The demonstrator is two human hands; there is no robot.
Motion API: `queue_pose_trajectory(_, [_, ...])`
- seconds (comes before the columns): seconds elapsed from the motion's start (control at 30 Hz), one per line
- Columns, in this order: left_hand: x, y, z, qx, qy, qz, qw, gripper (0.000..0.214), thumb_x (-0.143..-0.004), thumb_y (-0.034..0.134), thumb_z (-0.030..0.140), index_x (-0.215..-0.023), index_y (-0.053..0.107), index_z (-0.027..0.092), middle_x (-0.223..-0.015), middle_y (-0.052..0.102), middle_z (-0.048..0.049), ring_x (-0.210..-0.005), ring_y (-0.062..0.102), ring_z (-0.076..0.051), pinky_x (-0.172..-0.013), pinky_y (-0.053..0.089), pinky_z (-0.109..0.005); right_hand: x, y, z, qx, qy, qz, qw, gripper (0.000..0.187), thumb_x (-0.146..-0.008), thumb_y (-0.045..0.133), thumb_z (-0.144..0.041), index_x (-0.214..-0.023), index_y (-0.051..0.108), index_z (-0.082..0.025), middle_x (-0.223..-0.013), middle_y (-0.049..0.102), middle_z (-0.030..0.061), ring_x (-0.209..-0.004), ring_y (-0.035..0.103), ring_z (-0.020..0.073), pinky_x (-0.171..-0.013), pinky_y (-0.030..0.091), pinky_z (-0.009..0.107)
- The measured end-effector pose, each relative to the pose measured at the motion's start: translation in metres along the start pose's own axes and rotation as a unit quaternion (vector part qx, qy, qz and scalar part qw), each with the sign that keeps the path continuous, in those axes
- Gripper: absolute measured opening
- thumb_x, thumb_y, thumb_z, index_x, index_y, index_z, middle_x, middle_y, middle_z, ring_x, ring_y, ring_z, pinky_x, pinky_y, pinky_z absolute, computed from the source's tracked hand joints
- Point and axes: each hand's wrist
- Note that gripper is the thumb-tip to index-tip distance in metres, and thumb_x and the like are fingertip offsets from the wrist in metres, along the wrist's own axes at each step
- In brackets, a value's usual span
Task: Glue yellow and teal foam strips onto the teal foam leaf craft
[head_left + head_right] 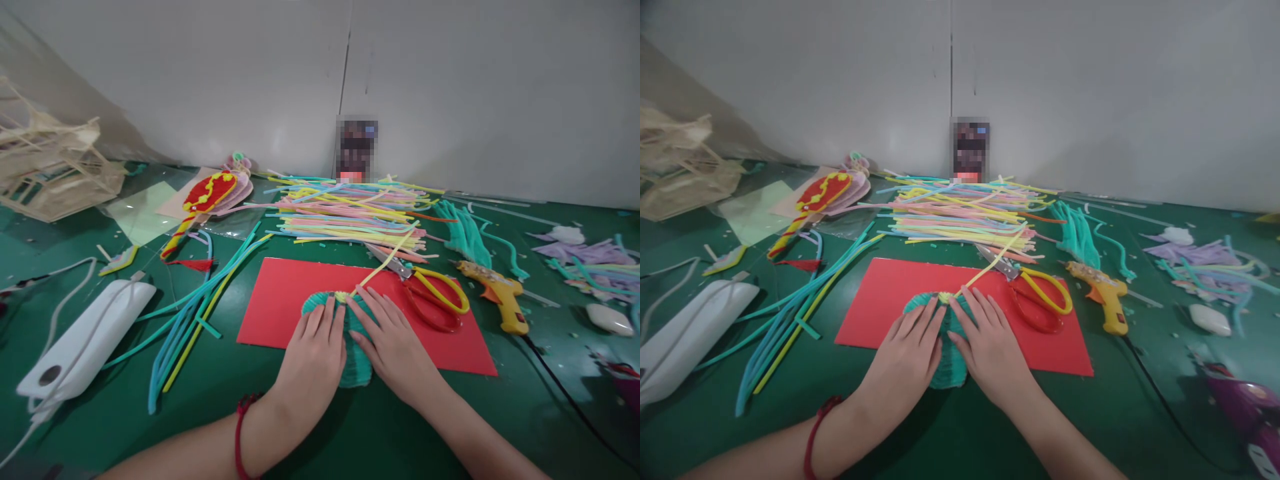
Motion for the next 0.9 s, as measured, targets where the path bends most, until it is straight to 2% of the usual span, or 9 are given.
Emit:
queue_pose_trajectory(0.37, [-0.005,0.000,-0.003,0.046,-0.034,-0.003,0.998,0.044,-0.092,0.037,0.021,-0.134,0.046,0.012,-0.133,0.056,-0.0100,-0.112,0.055,-0.026,-0.093,0.044,-0.040,0.000,0.000,0.000,0.001,0.000,-0.001,1.000,0.048,-0.095,0.037,-0.041,-0.140,0.042,-0.022,-0.145,0.043,0.0083,-0.136,0.034,0.0251,-0.105,0.039,0.047])
queue_pose_trajectory(0.73, [-0.013,0.006,-0.004,0.024,-0.017,0.009,1.000,0.041,-0.093,0.035,0.021,-0.128,0.051,0.007,-0.124,0.060,-0.0134,-0.103,0.055,-0.026,-0.089,0.045,-0.041,-0.001,0.001,0.001,0.012,-0.004,0.002,1.000,0.048,-0.096,0.035,-0.041,-0.139,0.043,-0.020,-0.144,0.044,0.0086,-0.133,0.038,0.0257,-0.104,0.041,0.047])
queue_pose_trajectory(0.9, [-0.013,0.004,-0.002,0.017,-0.014,0.008,1.000,0.041,-0.092,0.036,0.020,-0.129,0.050,0.006,-0.123,0.060,-0.0141,-0.103,0.055,-0.026,-0.091,0.043,-0.042,-0.003,-0.003,0.000,-0.037,0.007,-0.012,0.999,0.047,-0.096,0.035,-0.041,-0.139,0.043,-0.023,-0.144,0.043,0.0082,-0.134,0.037,0.0242,-0.105,0.040,0.047])
Point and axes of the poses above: each hand's wrist, its own x-axis away from the middle knuckle, its own y-axis out of the palm, z = x × y
